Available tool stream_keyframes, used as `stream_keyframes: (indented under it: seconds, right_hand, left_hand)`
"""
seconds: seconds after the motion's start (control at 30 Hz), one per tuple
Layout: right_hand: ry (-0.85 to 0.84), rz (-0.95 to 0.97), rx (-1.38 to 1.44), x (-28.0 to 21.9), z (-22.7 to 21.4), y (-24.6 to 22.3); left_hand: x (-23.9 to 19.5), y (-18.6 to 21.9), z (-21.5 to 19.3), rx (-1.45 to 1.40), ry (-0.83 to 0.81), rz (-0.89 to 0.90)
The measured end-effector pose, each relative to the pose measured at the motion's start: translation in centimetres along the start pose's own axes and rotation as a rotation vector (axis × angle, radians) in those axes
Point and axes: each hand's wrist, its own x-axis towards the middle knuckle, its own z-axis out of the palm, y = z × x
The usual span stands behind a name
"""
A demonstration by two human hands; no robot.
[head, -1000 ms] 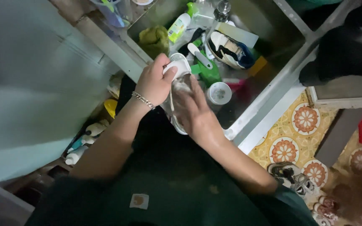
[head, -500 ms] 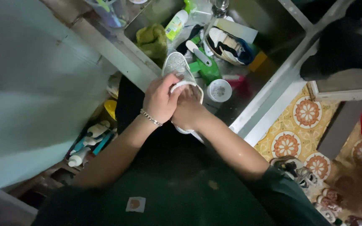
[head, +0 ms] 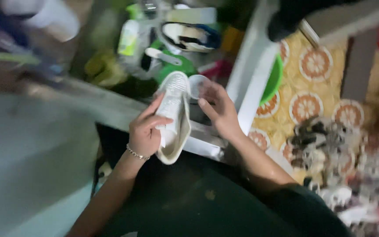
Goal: The person washes a white shoe and a blue shoe in a kitchen sink. They rinse the shoes under running water and scrub them with a brush, focusing on the soles and uppers. The person handles the shoes one at a time, turning them over to clean different sides.
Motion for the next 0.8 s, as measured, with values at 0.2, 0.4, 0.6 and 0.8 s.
stream_keyframes:
  seconds: [0.2, 0.4, 0.6, 0.8]
  right_hand:
    - [0.208, 0.143, 0.290, -0.9, -10.9, 4.7]
    - [0.920, 0.200, 0.618, -7.8, -24.5, 12.1]
    - [1.129, 0.389, 0.683, -13.1, -33.5, 21.7]
    - [1.166, 0.671, 0.577, -4.7, -32.9, 45.6]
  left_hand:
    - [7.3, 5.1, 10.0, -0.168, -0.311, 0.315]
    - [11.4, 7.4, 14.3, 0.397, -0.879, 0.382]
    - [9.0, 0.0, 13.9, 0.430, -0.707, 0.300]
    - [7.2, -2.6, 8.5, 0.439, -0.861, -0.364]
